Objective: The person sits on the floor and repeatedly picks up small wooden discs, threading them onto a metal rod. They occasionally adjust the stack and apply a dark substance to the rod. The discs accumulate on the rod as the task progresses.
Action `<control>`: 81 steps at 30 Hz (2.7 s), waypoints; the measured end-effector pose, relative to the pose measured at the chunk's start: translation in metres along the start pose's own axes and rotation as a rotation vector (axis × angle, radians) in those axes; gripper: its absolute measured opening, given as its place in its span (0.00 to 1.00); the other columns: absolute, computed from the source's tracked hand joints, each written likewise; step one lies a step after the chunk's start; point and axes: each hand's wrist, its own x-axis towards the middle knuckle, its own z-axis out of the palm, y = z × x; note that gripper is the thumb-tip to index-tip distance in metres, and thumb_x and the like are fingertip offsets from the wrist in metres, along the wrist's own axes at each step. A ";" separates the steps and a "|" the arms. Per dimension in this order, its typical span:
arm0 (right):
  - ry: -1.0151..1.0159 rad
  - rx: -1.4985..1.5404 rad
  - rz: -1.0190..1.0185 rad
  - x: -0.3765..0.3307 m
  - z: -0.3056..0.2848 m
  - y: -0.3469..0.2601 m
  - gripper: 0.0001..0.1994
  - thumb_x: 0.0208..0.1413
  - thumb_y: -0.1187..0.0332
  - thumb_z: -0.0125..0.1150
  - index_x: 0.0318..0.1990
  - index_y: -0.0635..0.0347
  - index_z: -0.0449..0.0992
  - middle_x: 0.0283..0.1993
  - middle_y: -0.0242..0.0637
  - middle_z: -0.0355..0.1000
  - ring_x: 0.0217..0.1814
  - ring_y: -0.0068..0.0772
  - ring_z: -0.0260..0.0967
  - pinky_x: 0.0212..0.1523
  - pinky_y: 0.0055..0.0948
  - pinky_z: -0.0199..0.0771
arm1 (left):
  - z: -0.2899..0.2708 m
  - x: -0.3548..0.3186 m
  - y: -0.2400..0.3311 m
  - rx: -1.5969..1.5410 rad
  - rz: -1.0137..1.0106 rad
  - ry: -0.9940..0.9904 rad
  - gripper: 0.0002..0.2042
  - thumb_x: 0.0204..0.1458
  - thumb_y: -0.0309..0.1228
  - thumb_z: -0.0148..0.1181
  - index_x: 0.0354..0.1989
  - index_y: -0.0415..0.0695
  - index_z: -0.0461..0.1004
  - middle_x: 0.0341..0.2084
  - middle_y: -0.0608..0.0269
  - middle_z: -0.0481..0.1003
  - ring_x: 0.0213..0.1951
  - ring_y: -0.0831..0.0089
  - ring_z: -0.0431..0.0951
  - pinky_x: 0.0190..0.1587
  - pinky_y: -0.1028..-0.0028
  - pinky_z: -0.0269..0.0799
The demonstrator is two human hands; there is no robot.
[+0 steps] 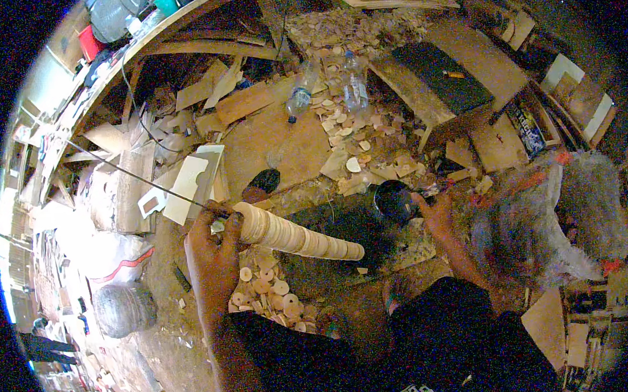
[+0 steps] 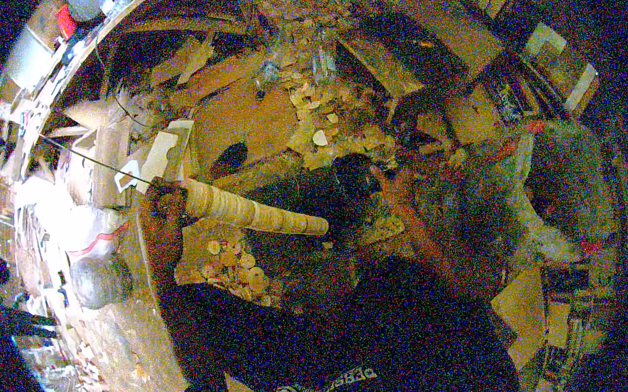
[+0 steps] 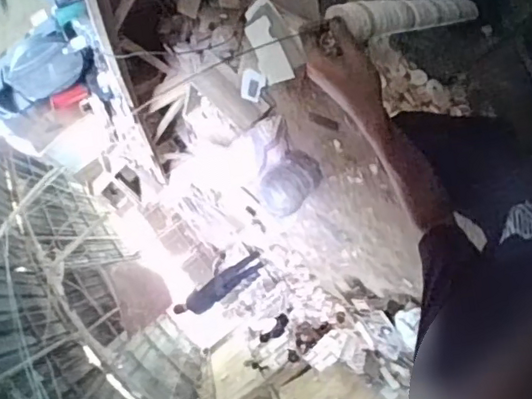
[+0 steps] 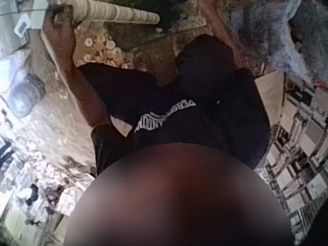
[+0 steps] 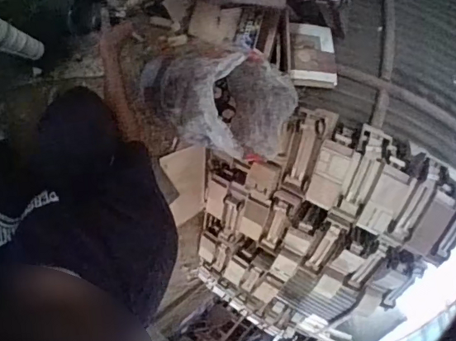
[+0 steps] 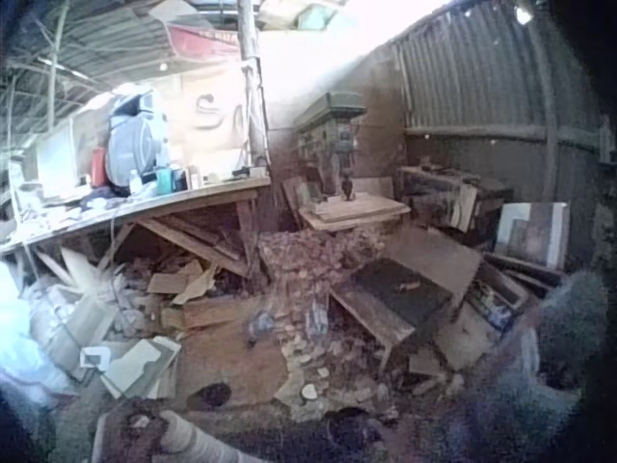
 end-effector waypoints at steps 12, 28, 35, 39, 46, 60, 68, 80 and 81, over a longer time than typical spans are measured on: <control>-0.609 0.888 0.110 -0.043 0.067 -0.143 0.18 0.56 0.69 0.66 0.52 0.62 0.71 0.48 0.36 0.75 0.48 0.31 0.73 0.49 0.32 0.75 | 0.017 0.012 0.000 0.022 -0.080 0.071 0.09 0.60 0.31 0.55 0.36 0.37 0.69 0.34 0.55 0.75 0.33 0.68 0.78 0.30 0.68 0.83; -0.539 0.628 0.204 -0.086 0.118 -0.088 0.16 0.56 0.71 0.67 0.50 0.63 0.74 0.39 0.33 0.78 0.38 0.22 0.73 0.39 0.25 0.77 | 0.007 0.026 -0.032 0.260 0.002 0.096 0.08 0.60 0.29 0.53 0.41 0.36 0.70 0.39 0.55 0.74 0.38 0.66 0.78 0.32 0.69 0.84; -0.465 0.142 0.074 -0.120 0.063 -0.010 0.14 0.55 0.73 0.65 0.49 0.60 0.77 0.42 0.37 0.79 0.40 0.29 0.77 0.43 0.30 0.78 | -0.004 0.015 -0.052 -0.006 -0.221 0.208 0.11 0.60 0.29 0.54 0.47 0.34 0.71 0.40 0.54 0.74 0.37 0.66 0.78 0.34 0.68 0.84; -0.347 0.157 0.282 -0.128 0.064 -0.008 0.12 0.55 0.70 0.66 0.46 0.61 0.78 0.41 0.38 0.79 0.37 0.32 0.77 0.40 0.33 0.78 | -0.003 0.016 -0.055 -0.011 -0.200 0.208 0.11 0.60 0.29 0.54 0.45 0.34 0.70 0.41 0.53 0.73 0.37 0.66 0.78 0.32 0.68 0.84; -0.636 0.610 -0.009 -0.088 0.106 -0.108 0.18 0.56 0.59 0.65 0.51 0.58 0.77 0.43 0.39 0.78 0.47 0.32 0.75 0.49 0.32 0.73 | -0.002 0.013 -0.056 -0.097 -0.192 0.234 0.11 0.59 0.30 0.55 0.44 0.34 0.70 0.40 0.53 0.73 0.36 0.65 0.78 0.29 0.68 0.84; -0.707 0.663 0.136 -0.085 0.106 -0.076 0.17 0.58 0.58 0.64 0.51 0.56 0.77 0.43 0.36 0.78 0.41 0.27 0.75 0.45 0.29 0.76 | -0.012 0.012 -0.060 -0.114 -0.228 0.151 0.08 0.60 0.33 0.57 0.40 0.43 0.70 0.39 0.59 0.75 0.40 0.71 0.76 0.34 0.71 0.80; -0.486 -0.097 0.333 -0.126 0.045 0.025 0.16 0.54 0.57 0.69 0.43 0.59 0.80 0.38 0.41 0.79 0.40 0.35 0.77 0.45 0.33 0.76 | -0.019 0.012 -0.069 0.013 -0.078 0.021 0.09 0.60 0.34 0.58 0.43 0.45 0.71 0.46 0.61 0.76 0.40 0.73 0.77 0.38 0.73 0.77; -0.694 0.136 0.040 -0.083 0.051 -0.051 0.14 0.56 0.63 0.64 0.49 0.56 0.78 0.44 0.37 0.78 0.48 0.37 0.75 0.51 0.35 0.74 | -0.004 0.009 -0.055 -0.043 -0.056 0.033 0.08 0.61 0.30 0.55 0.45 0.41 0.71 0.49 0.53 0.76 0.43 0.68 0.77 0.40 0.71 0.78; -0.697 0.154 0.072 -0.085 0.042 -0.039 0.14 0.56 0.62 0.64 0.49 0.55 0.79 0.44 0.37 0.78 0.48 0.37 0.75 0.51 0.35 0.74 | -0.006 0.008 -0.055 -0.053 -0.091 0.026 0.08 0.61 0.30 0.55 0.44 0.41 0.71 0.50 0.52 0.76 0.44 0.68 0.77 0.41 0.71 0.78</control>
